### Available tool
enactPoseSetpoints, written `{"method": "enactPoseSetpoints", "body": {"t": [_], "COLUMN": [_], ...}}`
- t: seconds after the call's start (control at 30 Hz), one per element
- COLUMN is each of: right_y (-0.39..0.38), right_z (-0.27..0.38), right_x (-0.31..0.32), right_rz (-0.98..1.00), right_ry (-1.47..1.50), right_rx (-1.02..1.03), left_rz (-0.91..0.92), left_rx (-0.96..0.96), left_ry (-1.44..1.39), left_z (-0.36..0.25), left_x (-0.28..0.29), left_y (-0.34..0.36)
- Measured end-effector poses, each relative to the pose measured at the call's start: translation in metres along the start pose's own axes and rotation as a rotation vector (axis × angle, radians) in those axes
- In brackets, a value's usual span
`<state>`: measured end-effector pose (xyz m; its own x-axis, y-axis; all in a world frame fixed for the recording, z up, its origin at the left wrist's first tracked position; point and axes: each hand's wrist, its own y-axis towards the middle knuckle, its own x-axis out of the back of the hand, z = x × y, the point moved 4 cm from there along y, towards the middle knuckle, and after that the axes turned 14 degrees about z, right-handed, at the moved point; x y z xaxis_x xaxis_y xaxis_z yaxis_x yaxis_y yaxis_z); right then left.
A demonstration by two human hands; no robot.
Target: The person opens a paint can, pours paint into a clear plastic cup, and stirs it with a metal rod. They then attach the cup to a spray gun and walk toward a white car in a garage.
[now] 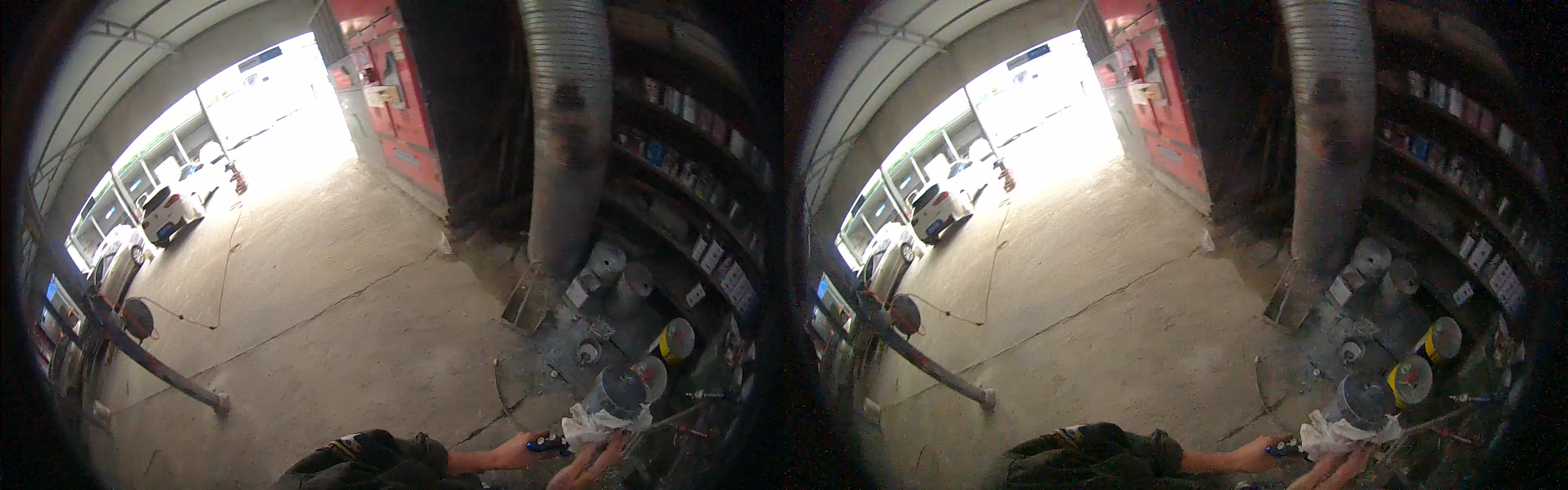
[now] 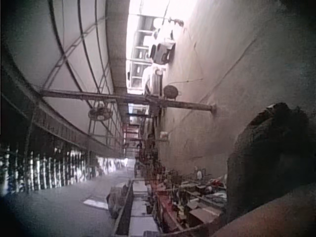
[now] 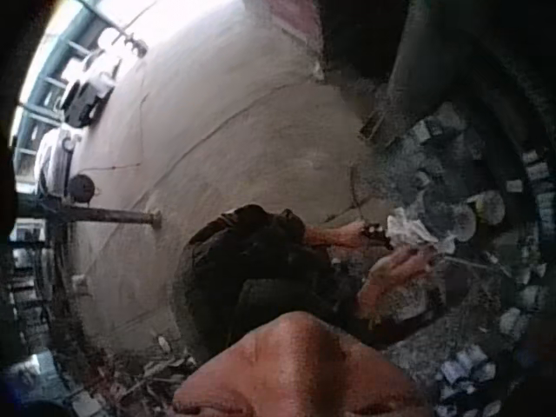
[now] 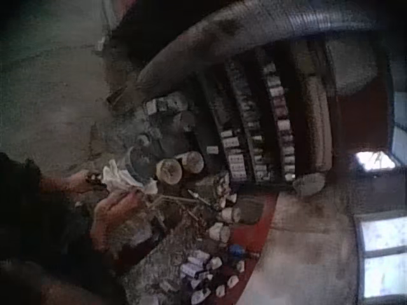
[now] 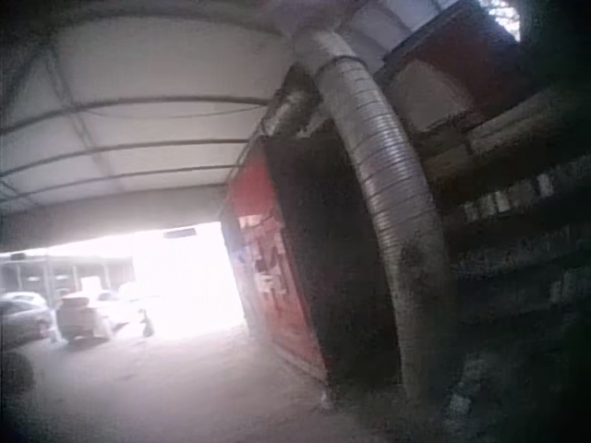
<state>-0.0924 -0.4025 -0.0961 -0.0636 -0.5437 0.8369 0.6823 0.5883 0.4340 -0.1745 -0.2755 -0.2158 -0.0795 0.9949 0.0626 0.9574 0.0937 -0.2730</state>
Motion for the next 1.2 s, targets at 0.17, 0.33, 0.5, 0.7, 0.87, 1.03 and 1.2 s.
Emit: {"method": "enactPoseSetpoints", "body": {"t": [0.17, 0.33, 0.5, 0.7, 0.87, 1.03, 1.2], "right_y": [0.017, 0.022, 0.018, 0.008, 0.001, -0.034, -0.082], "right_z": [0.060, 0.109, 0.150, 0.156, 0.115, 0.035, -0.014], "right_x": [-0.014, -0.035, -0.050, -0.072, -0.072, -0.049, -0.060], "right_rz": [0.073, 0.259, 0.469, 0.793, 0.858, 0.831, 0.665], "right_ry": [0.117, 0.344, 0.527, 0.945, 1.164, 1.720, 2.318], "right_rx": [0.096, 0.199, 0.288, 0.266, 0.058, -0.339, -0.484], "left_rz": [-0.007, -0.124, -0.040, 0.053, 0.255, 0.389, 0.316], "left_rx": [0.050, -0.002, 0.032, 0.053, 0.074, -0.022, 0.281], "left_ry": [0.014, -0.021, -0.027, -0.049, -0.079, -0.205, -0.083], "left_z": [0.021, 0.026, 0.019, 0.027, 0.031, 0.010, 0.020], "left_x": [0.010, 0.006, 0.008, 0.002, -0.012, -0.031, -0.023], "left_y": [-0.033, -0.046, -0.060, -0.069, -0.069, -0.113, -0.134]}}
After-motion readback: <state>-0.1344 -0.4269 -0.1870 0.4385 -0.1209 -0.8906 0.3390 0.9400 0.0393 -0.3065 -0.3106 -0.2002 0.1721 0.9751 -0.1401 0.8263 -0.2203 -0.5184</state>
